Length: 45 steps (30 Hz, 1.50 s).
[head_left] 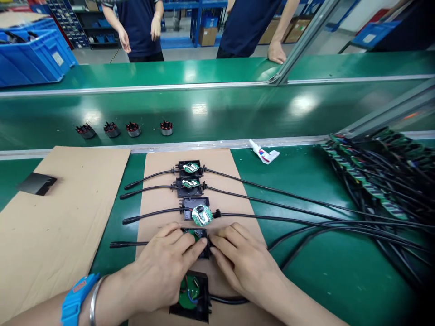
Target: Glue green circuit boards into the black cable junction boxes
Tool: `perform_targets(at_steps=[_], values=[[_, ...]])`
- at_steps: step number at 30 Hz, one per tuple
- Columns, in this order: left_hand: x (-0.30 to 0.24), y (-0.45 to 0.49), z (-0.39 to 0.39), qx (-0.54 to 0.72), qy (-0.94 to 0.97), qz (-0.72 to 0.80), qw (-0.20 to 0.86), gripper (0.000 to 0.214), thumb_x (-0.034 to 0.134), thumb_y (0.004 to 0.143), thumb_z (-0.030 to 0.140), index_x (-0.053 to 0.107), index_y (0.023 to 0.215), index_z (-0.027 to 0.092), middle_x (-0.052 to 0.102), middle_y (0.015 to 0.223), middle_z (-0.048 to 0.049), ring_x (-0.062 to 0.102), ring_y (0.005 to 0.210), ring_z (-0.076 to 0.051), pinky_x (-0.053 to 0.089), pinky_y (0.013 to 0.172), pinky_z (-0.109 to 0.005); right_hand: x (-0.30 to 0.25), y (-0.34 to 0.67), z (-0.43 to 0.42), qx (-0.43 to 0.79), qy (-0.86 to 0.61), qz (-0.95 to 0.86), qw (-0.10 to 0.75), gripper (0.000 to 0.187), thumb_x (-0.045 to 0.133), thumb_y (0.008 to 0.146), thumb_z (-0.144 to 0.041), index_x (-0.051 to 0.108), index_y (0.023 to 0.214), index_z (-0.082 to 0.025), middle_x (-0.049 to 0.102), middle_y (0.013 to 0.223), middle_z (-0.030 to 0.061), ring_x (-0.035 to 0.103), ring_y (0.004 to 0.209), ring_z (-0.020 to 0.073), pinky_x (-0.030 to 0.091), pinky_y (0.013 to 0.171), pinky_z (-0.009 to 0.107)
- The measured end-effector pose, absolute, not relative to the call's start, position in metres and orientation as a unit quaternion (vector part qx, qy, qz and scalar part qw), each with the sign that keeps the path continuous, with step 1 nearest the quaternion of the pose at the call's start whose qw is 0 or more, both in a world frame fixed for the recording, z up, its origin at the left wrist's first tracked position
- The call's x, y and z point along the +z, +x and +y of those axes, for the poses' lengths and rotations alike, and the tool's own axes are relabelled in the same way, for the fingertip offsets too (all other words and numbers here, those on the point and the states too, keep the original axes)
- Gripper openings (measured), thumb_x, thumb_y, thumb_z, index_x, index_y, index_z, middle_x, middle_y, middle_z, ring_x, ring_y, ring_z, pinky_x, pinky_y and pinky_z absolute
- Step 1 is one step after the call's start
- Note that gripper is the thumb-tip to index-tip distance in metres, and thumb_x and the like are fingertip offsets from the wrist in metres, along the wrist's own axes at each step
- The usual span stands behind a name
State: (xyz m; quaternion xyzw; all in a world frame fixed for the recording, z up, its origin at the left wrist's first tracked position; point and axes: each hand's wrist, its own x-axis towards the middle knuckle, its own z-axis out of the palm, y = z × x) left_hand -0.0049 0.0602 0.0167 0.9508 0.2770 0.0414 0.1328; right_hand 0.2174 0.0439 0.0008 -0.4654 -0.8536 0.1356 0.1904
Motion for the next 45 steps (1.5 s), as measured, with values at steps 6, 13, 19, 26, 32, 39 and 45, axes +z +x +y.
perform_targets(at_steps=[6, 13, 19, 26, 32, 39, 45], values=[[0.012, 0.003, 0.051, 0.013, 0.953, 0.283, 0.110, 0.053, 0.050, 0.081, 0.016, 0.049, 0.133, 0.007, 0.062, 0.113, -0.0116, 0.053, 0.096, -0.025, 0.033, 0.102, -0.044, -0.011, 0.212, 0.044, 0.186, -0.454, -0.838, 0.240, 0.032, 0.034, 0.090, -0.006, 0.063, 0.080, -0.016, 0.054, 0.073, 0.0061, 0.046, 0.073, 0.0182, 0.042, 0.064, 0.030], [0.021, -0.015, 0.060, 0.110, 0.927, 0.305, 0.187, 0.052, 0.050, 0.083, 0.011, 0.046, 0.135, 0.016, 0.063, 0.106, -0.0072, 0.053, 0.094, -0.023, 0.044, 0.084, -0.038, 0.005, 0.233, 0.051, 0.229, -0.427, -0.847, 0.218, 0.019, 0.044, 0.092, -0.014, 0.063, 0.093, -0.018, 0.060, 0.080, 0.0047, 0.052, 0.079, 0.0174, 0.044, 0.070, 0.031], [0.008, -0.030, 0.114, 0.171, 0.867, 0.442, 0.155, 0.012, 0.050, 0.087, 0.014, 0.058, 0.097, 0.014, 0.060, 0.099, -0.0107, 0.056, 0.092, -0.025, 0.049, 0.079, -0.041, -0.002, 0.253, 0.092, 0.146, -0.478, -0.831, 0.244, 0.015, 0.049, 0.090, -0.012, 0.055, 0.102, -0.016, 0.063, 0.095, 0.0089, 0.056, 0.091, 0.0204, 0.048, 0.081, 0.036], [0.023, -0.032, 0.114, 0.144, 0.834, 0.445, 0.294, 0.022, 0.037, 0.098, 0.024, 0.059, 0.102, 0.021, 0.068, 0.094, -0.0023, 0.065, 0.083, -0.018, 0.053, 0.073, -0.032, 0.024, 0.257, 0.081, 0.205, -0.408, -0.852, 0.256, 0.023, 0.043, 0.092, -0.008, 0.050, 0.111, -0.018, 0.060, 0.087, 0.0047, 0.055, 0.077, 0.0153, 0.047, 0.067, 0.027], [0.027, -0.023, 0.122, 0.123, 0.844, 0.447, 0.270, 0.027, 0.037, 0.097, 0.025, 0.063, 0.102, 0.021, 0.071, 0.099, -0.0043, 0.068, 0.086, -0.021, 0.056, 0.076, -0.036, 0.044, 0.237, 0.096, 0.225, -0.413, -0.866, 0.173, 0.021, 0.039, 0.090, -0.007, 0.056, 0.097, -0.016, 0.058, 0.081, 0.0058, 0.054, 0.073, 0.0182, 0.047, 0.065, 0.032], [0.016, -0.017, 0.128, 0.111, 0.846, 0.453, 0.258, 0.029, 0.036, 0.095, 0.023, 0.064, 0.100, 0.019, 0.072, 0.095, -0.0062, 0.069, 0.080, -0.023, 0.057, 0.071, -0.038, 0.037, 0.216, 0.111, 0.227, -0.458, -0.859, 0.030, 0.021, 0.039, 0.083, -0.005, 0.056, 0.085, -0.016, 0.058, 0.080, 0.0083, 0.057, 0.071, 0.0217, 0.046, 0.064, 0.035], [0.021, -0.015, 0.133, 0.097, 0.819, 0.469, 0.318, 0.025, 0.040, 0.092, 0.021, 0.064, 0.097, 0.020, 0.070, 0.088, -0.0032, 0.067, 0.079, -0.020, 0.052, 0.072, -0.033, 0.035, 0.208, 0.113, 0.201, -0.446, -0.872, -0.004, 0.028, 0.043, 0.080, -0.008, 0.061, 0.100, -0.015, 0.063, 0.079, 0.0083, 0.061, 0.071, 0.0207, 0.044, 0.063, 0.031]])
